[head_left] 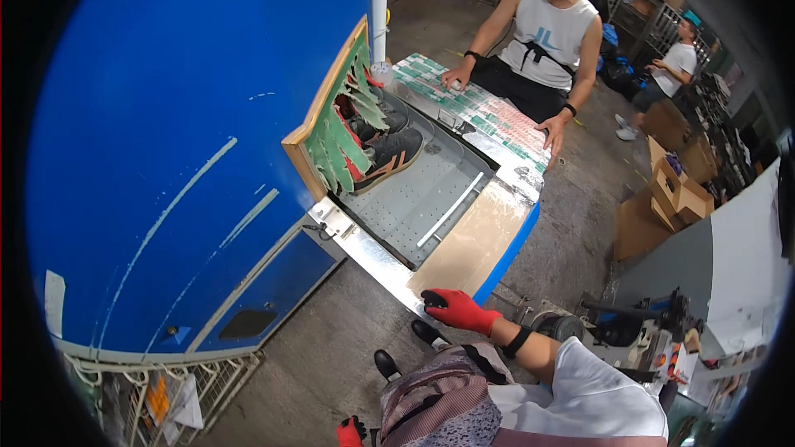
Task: Placing shoe lasts into shoes, brushing the soles, and placing the shoes on a conveyor belt.
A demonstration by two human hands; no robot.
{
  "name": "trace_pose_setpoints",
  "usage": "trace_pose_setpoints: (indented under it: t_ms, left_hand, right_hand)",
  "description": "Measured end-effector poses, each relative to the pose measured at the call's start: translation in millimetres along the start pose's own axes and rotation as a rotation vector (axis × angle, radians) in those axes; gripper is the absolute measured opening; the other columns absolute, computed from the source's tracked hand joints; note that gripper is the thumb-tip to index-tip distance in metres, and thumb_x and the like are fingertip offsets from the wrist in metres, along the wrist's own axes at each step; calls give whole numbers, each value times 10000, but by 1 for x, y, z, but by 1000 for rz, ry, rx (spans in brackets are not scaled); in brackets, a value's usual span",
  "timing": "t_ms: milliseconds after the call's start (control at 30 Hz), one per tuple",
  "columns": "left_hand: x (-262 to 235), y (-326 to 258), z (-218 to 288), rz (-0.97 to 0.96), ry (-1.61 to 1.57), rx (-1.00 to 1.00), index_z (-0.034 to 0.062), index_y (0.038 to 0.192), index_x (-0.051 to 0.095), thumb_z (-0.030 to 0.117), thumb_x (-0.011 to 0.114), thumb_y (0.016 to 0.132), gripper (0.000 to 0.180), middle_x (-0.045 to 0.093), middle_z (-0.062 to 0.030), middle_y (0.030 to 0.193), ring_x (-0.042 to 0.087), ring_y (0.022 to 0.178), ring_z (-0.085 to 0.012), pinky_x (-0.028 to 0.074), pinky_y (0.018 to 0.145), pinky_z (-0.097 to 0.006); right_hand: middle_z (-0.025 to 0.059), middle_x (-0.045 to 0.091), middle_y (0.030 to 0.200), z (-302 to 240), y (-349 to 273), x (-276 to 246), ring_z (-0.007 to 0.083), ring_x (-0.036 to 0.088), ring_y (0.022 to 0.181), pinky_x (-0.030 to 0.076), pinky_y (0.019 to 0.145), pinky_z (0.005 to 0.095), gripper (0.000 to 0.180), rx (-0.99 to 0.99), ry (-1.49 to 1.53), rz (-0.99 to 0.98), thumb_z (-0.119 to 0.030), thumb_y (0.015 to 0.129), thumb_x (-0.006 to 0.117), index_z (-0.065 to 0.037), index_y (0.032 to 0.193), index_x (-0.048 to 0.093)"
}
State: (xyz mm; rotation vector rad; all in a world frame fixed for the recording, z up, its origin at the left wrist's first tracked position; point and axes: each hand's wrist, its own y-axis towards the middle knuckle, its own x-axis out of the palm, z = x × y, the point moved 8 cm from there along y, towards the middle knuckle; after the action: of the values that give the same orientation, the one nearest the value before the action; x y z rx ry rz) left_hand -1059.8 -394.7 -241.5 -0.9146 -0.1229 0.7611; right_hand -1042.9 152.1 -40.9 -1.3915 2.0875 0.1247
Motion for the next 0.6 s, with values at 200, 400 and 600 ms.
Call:
trace_pose_setpoints:
  t_ms: [200, 400, 600]
  left_hand:
    - [-80, 59, -70, -164, -250, 55, 53, 1202, 592, 107, 558, 925, 285, 710, -100, 921, 669, 771, -231, 534, 640, -371]
    - [-123, 88, -77, 136, -459, -179, 91, 1050, 671, 285, 621, 951, 223, 682, -117, 769, 630, 554, -243, 497, 461, -383]
    - [-112, 75, -30, 16, -112, 42, 53, 1196, 599, 145, 605, 906, 305, 705, -96, 899, 661, 748, -223, 527, 636, -372]
  right_hand:
    - [226, 665, 1229, -35, -28, 61, 364, 637, 1159, 491, 999, 426, 645, 117, -66, -102, -384, 888, 696, -65, 1418, 513]
    - [238, 678, 1106, -73, 104, -24, 386, 653, 1047, 506, 870, 487, 625, -32, -233, 145, -534, 910, 582, -15, 1253, 527]
    - [198, 703, 1127, -169, 79, -97, 362, 655, 1079, 500, 946, 431, 664, 23, 68, 132, -476, 888, 599, -69, 1406, 515]
